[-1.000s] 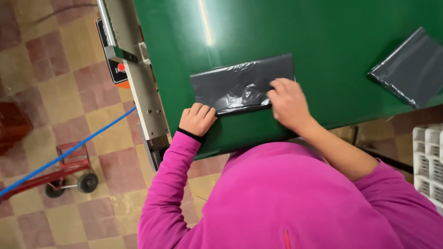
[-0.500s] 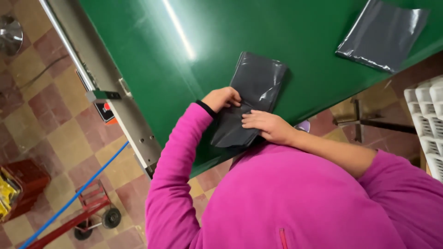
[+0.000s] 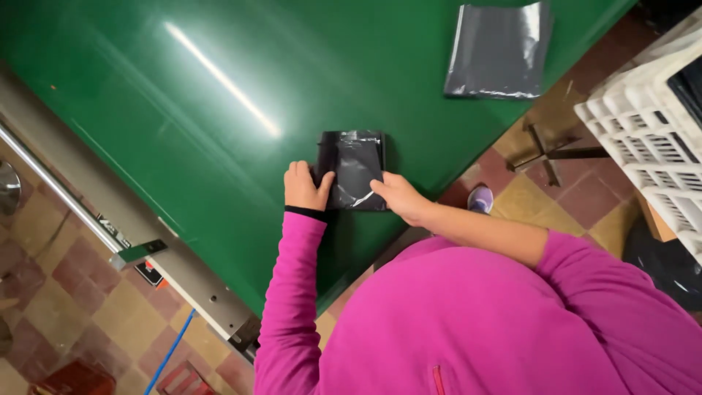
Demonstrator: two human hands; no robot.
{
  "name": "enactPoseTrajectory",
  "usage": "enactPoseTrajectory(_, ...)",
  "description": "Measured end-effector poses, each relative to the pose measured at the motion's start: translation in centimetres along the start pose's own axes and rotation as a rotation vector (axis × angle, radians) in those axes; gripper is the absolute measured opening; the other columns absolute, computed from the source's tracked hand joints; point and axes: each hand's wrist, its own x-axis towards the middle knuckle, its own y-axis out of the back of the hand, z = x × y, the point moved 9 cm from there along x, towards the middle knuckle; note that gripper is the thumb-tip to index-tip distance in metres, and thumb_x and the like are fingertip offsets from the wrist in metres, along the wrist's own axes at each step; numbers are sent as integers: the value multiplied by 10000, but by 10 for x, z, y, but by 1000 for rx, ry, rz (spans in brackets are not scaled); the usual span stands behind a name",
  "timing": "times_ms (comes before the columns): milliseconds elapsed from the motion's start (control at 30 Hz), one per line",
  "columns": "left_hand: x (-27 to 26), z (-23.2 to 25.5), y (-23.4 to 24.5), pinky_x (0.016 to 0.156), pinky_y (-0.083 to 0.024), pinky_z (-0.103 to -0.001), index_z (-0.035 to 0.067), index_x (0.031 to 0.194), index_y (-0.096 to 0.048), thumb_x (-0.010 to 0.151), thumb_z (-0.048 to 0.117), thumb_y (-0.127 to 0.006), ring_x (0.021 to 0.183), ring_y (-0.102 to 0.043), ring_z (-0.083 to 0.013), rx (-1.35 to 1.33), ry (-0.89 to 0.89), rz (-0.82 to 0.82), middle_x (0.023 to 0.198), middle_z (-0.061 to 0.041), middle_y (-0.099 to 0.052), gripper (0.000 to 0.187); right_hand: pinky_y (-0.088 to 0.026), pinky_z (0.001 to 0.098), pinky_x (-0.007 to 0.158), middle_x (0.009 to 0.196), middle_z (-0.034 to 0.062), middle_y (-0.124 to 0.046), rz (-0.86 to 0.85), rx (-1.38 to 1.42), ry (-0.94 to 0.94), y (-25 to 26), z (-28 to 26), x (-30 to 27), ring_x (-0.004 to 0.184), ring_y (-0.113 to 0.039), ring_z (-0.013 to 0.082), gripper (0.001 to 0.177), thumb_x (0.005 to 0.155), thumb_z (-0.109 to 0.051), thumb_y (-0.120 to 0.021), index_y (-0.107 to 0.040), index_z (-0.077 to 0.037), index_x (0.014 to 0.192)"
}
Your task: Folding black plastic bags on a conveyor belt and placing them into a plastic crate.
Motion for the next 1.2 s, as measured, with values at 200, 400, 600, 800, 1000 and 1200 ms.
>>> enactPoseTrajectory(200, 59, 137, 0, 742, -517, -343, 30, 1027, -562, 912, 139, -774, 770, -559, -208, -737, -77, -79, 861, -91, -580, 264, -481, 377, 1039, 1281, 133, -611, 419, -329, 698, 100, -176, -80, 1176, -595, 216, 551, 987, -156, -658, -396, 17, 1440)
enactPoseTrajectory(400, 157, 241, -91, 748, -536, -360, 27, 1004, -544, 910, 270, -793, 764, -605, -236, -844, -28, 97, 864, -109, -627, 361, -543, 367, 1027, 1275, 118, -681, 424, -184, 945, 220, -285, -72, 1177, -656, 224, 650, 1073, -116, -707, -289, -18, 1561)
enactPoseTrajectory(600, 172, 252, -155, 772, -533, -476, 27, 1103, -548, 876, 489, -771, 905, -655, -396, -276, 84, 133, 1067, -180, -650, 561, -570, 413, 798, 975, 185, -726, 832, -689, 883, 269, -282, -59, 882, -731, 332, 634, 976, -120, -752, -400, -54, 1499)
enactPoseTrajectory(800, 183, 256, -171, 815, -532, -520, 64, 1073, -547, 861, 608, -723, 1059, -616, -402, 65, 259, -7, 1140, -139, -621, 610, -555, 487, 765, 1146, 260, -709, 877, -949, 915, 272, -284, -51, 914, -692, 436, 660, 954, -214, -741, -399, -36, 1489)
enactPoseTrajectory(1000, 184, 248, -181, 808, -529, -529, 65, 1089, -527, 823, 473, -775, 1000, -637, -425, -144, 246, -52, 1069, -169, -667, 547, -525, 511, 860, 1098, 255, -690, 736, -933, 621, 288, -305, -60, 1018, -664, 449, 750, 917, -277, -758, -370, -15, 1502)
enactPoseTrajectory(1200, 157, 404, -72, 783, -526, -453, 38, 1081, -542, 871, 157, -838, 898, -647, -402, -432, -280, -45, 981, -178, -645, 382, -430, 509, 1012, 1375, 205, -551, 754, -1385, 1332, 274, -392, -217, 1254, -532, 407, 1032, 732, -477, -843, -321, -20, 1496)
